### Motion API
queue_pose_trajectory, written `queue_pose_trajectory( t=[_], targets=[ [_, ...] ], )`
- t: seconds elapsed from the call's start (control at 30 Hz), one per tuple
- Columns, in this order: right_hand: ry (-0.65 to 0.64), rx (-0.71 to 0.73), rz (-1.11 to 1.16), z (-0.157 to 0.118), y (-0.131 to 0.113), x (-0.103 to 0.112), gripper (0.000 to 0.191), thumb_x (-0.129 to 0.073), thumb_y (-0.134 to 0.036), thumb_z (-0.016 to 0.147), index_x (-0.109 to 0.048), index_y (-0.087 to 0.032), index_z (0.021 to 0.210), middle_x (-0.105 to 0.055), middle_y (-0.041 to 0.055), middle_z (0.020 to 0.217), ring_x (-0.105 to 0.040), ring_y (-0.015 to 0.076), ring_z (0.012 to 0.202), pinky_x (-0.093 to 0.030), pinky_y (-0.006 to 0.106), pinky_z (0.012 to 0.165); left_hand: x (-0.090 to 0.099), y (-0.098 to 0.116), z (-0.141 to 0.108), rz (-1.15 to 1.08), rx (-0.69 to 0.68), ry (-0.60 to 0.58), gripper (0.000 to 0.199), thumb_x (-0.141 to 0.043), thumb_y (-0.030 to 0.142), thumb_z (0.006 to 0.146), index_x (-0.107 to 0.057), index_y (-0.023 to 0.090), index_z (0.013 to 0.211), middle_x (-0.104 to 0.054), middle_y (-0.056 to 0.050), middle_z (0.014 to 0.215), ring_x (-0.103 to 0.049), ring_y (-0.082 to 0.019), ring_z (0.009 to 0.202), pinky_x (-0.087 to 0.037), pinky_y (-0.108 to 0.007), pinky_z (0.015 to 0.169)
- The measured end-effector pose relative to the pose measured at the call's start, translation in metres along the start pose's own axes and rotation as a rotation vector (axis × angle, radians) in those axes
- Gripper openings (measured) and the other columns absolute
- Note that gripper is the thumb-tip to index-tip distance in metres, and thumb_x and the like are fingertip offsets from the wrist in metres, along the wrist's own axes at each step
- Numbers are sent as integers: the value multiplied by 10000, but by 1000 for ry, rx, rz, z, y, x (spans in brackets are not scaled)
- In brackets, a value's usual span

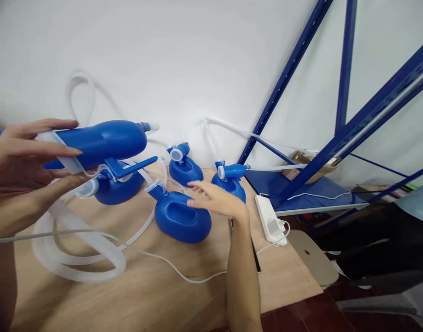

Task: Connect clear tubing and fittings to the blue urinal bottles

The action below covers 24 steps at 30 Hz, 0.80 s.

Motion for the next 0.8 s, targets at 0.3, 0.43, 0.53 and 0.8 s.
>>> queue_pose_trajectory(
  t=[0.3,0.43,0.53,0.8],
  targets=[
    [-326,-141,-112,24,61,-39,491,-827,-623,773,-759,-203,1019,-737,49,1051,-672,275,1016,-522,382,947,-140,12,-39,166,-346,-650,612,-459,-96,888,-718,288,1286,-516,-91,1608,-514,-296,1479,-567,-486,1122],
    [-319,-121,-115,25,62,-38,514,-839,-643,752,-765,-206,1012,-735,47,996,-673,272,988,-530,358,893,-165,9,-49,166,-364,-691,480,-541,-48,893,-759,251,1198,-556,-126,1560,-466,-337,1521,-483,-584,1199],
    [-328,-88,-135,25,62,-38,504,-835,-647,756,-767,-201,983,-732,49,972,-672,267,979,-527,347,885,-172,3,-51,132,-358,-676,462,-542,-48,898,-773,250,1166,-561,-123,1550,-478,-311,1518,-447,-551,1240],
    [-315,-35,-139,27,56,-37,537,-794,-671,761,-752,-184,984,-696,77,1117,-658,264,1010,-524,375,940,-194,-20,-54,356,-363,-604,668,-590,-25,910,-583,314,1486,-435,-139,1673,-542,-364,1459,-599,-509,1045]
  ],
)
Point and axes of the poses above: each hand's wrist, its own z-axis towards the middle knuckle, its own x-axis out of the back of the hand, y = z × x, the point moved 9 cm from there along z, towards the middle knuckle
